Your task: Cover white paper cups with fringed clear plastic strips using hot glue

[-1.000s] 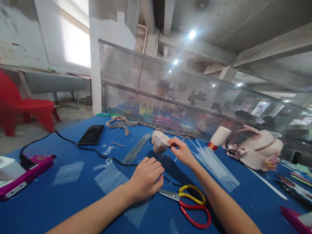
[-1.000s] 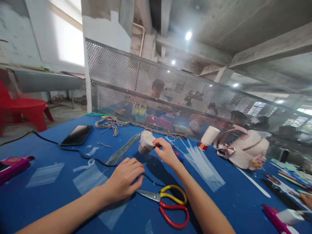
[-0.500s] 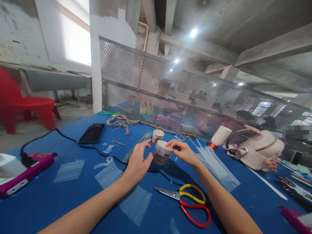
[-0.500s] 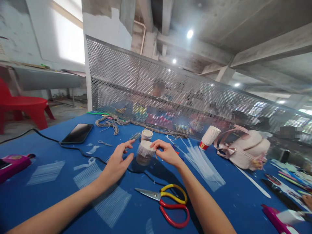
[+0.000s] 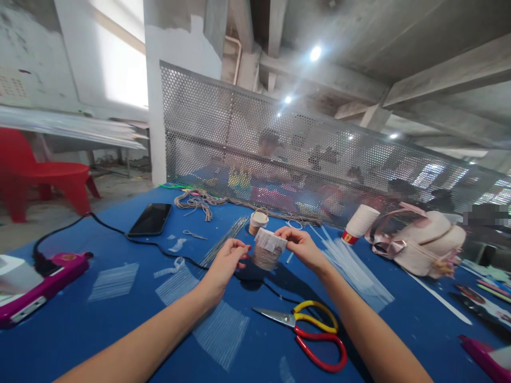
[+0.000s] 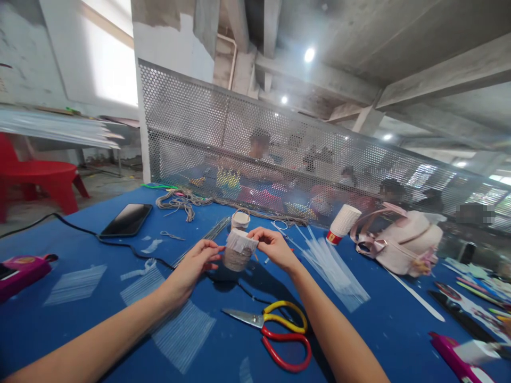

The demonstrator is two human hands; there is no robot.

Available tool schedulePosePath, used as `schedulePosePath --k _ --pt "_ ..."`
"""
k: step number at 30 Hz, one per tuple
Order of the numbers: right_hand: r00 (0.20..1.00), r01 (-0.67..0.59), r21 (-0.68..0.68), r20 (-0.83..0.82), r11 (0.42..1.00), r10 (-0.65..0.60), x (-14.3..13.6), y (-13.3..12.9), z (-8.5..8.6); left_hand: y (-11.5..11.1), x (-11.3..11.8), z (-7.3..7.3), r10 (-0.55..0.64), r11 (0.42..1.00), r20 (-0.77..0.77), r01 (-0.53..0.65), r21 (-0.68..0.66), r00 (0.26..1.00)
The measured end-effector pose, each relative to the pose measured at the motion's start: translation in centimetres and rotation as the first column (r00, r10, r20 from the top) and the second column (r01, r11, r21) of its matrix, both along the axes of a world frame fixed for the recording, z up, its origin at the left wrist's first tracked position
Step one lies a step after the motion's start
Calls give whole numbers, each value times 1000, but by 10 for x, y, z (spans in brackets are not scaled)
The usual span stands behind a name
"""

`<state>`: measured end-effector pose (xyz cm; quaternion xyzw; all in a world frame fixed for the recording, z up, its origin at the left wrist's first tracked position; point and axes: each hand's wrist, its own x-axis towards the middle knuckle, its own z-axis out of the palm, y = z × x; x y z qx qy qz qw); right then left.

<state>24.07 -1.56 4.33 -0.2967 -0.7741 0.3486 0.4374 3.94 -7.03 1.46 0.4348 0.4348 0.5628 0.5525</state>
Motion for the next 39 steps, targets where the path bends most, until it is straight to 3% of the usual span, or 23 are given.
schedulePosePath --k 5,8,11,13,16,19,22,26,31,35,39 --pt "1000 18 4 -1 1000 -18 -7 -1 -4 -6 6 2 -133 991 120 135 -11 984" --pt "1000 17 16 11 1000 -18 -9 -5 0 -3 8 -4 -85 996 122 86 -4 989" --pt "991 96 180 74 979 -111 -11 -15 10 3 6 -10 25 1000 68 -26 12 997" --pt "971 121 365 151 923 -187 -17 -21 19 6 4 -12 102 994 11 -103 38 995" --pt "928 50 563 278 825 -246 -34 -27 29 8 1 -11 191 979 -81 -184 89 978" --pt "881 -21 676 361 737 -307 -49 -24 35 7 -1 -8 248 964 -145 -230 131 958" --pt "869 -81 710 394 699 -299 -52 -15 37 7 -3 -5 282 954 -166 -257 157 945" --pt "891 -36 682 353 731 -285 -52 -6 39 6 -3 -3 297 948 -158 -271 169 942" --pt "874 36 482 410 876 -261 -66 7 45 6 -1 -7 299 947 -70 -286 146 952" --pt "875 149 382 379 912 -302 -59 13 50 12 -4 -5 268 959 118 -276 58 956" --pt "903 133 242 370 961 -218 -41 -2 52 18 -12 2 203 979 365 -180 -97 908"
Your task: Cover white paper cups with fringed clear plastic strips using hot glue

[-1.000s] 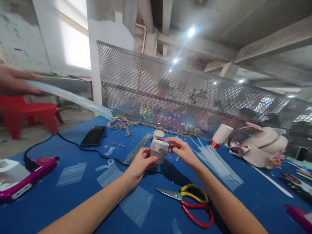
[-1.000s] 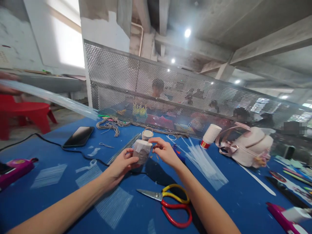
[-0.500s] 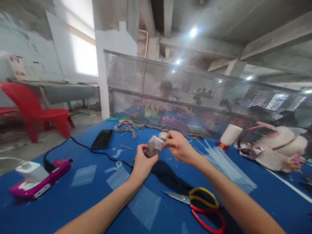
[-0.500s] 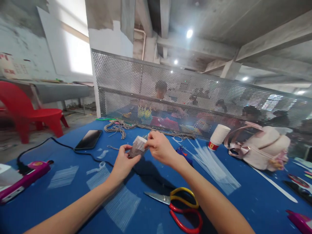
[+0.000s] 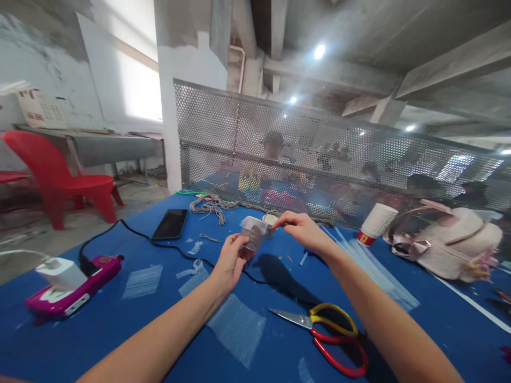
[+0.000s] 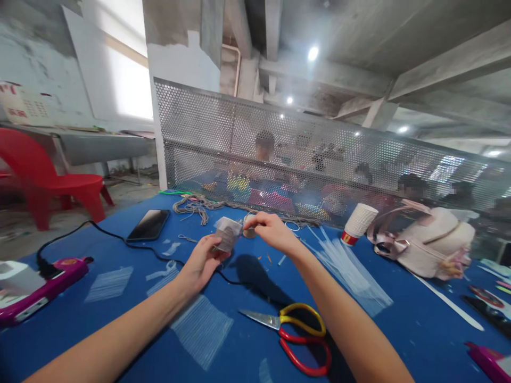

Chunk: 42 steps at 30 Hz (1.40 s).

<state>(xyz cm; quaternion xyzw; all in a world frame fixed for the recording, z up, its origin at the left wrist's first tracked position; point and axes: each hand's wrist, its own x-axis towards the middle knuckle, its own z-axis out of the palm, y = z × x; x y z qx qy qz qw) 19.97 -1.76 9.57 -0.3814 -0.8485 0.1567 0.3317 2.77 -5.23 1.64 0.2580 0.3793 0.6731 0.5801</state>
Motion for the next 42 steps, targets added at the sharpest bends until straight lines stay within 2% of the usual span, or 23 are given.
schedulePosePath --k 2,5,10,15,22,32,42 --pt "989 -56 -154 -145 987 34 5 -11 -2 2 -4 3 -44 997 115 50 -51 992" --pt "915 -135 -358 -402 924 -22 9 -22 -10 3 -9 7 -61 993 232 83 -87 971" --pt "860 -141 -479 -493 867 -133 10 -24 -26 2 -10 10 -63 992 310 94 -84 949" --pt "860 -131 -505 -486 853 -156 7 -19 -37 1 -5 6 -27 995 326 58 -87 945" --pt "876 -123 -524 -456 843 -156 9 -20 -42 -4 1 -5 -29 993 312 64 -100 949" --pt "873 -124 -504 -465 855 -148 11 -21 -37 -6 6 -5 -41 994 292 69 -86 956" --pt "878 -45 -458 -442 888 -183 12 -14 -38 -5 10 -7 -85 994 200 97 -53 976"
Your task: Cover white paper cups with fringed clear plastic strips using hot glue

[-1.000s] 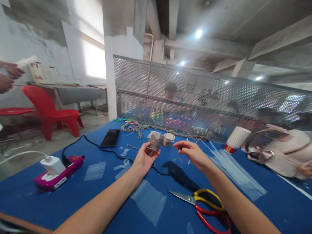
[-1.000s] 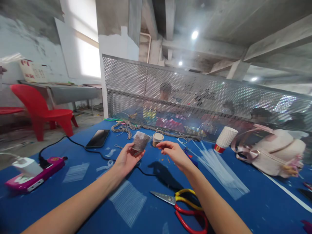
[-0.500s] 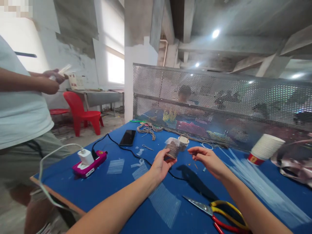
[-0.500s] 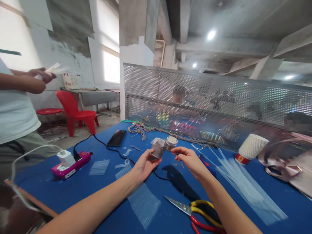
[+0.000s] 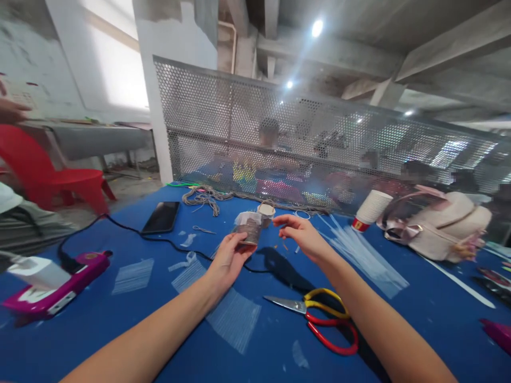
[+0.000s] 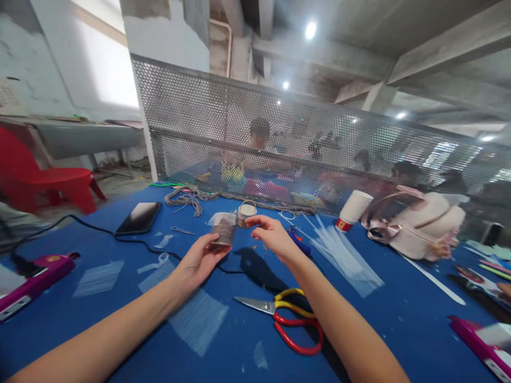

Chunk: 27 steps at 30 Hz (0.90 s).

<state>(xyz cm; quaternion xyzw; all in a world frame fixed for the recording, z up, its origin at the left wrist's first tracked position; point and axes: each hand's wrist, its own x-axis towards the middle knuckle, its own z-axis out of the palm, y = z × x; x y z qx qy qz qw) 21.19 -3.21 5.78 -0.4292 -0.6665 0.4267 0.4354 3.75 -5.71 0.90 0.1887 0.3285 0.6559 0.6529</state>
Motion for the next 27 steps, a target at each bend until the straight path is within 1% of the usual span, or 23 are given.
schedulePosePath --k 4,8,12,16,19,22,27 --pt "998 45 52 32 998 -47 -2 1 -2 -4 6 -1 31 999 -96 -26 46 995" --pt "993 57 92 99 994 -67 -2 -1 -2 -6 11 -6 98 991 -230 -74 110 968" --pt "981 35 186 180 982 -69 -5 -6 -2 -9 12 -11 154 982 -384 -97 164 910" --pt "965 -28 264 259 964 -43 -7 -8 -5 -13 13 -11 152 978 -496 -58 200 855" --pt "952 -74 292 307 953 -20 -6 -5 -7 -13 14 -10 140 978 -540 -30 208 830" --pt "945 -94 320 326 943 -16 -1 0 -8 -12 14 -12 127 981 -567 -19 192 814" --pt "935 -145 413 355 899 -13 8 12 -13 -6 8 -11 184 979 -590 -94 180 786"
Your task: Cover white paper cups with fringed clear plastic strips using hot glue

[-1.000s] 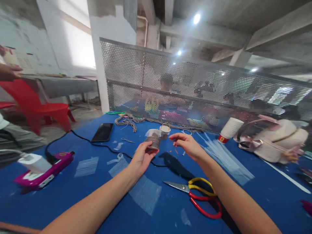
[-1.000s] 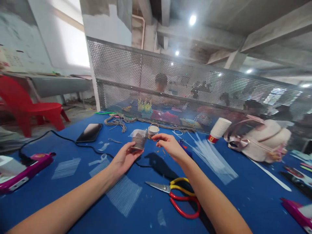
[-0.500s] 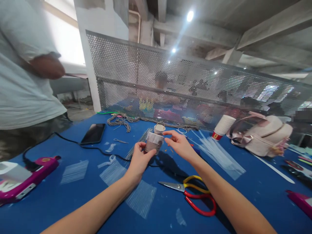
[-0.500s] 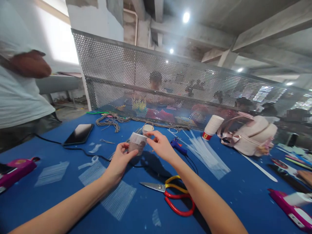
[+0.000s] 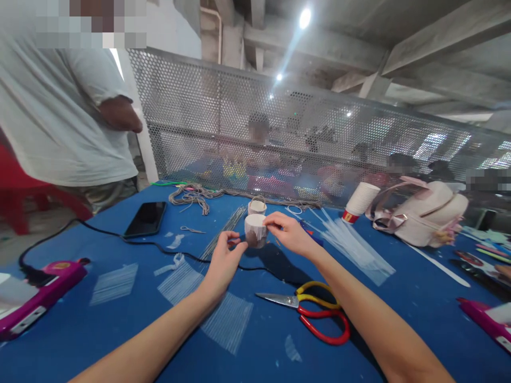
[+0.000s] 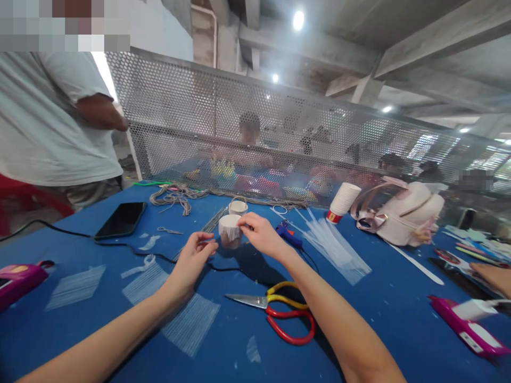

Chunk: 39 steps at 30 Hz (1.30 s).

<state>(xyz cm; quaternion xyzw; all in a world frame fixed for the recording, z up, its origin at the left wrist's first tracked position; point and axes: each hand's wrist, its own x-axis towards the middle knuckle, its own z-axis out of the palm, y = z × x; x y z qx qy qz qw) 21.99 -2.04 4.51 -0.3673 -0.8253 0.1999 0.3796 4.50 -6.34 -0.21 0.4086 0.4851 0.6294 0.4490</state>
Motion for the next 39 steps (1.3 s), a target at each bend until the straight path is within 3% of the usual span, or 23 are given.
schedulePosePath --k 7,13,21,29,39 --pt "995 -52 33 85 998 49 10 15 -13 5 -9 12 32 999 -6 -32 7 999" --pt "987 -42 20 155 999 38 17 24 -20 7 -14 11 1 1000 -59 0 25 998" --pt "985 63 71 157 995 -73 26 25 -9 14 -17 8 -9 998 -102 15 59 995" --pt "971 63 113 221 992 -87 42 -12 12 18 -22 11 34 989 -239 1 146 970" --pt "937 126 28 325 992 -128 97 -70 -19 36 -9 39 103 955 -604 90 281 790"
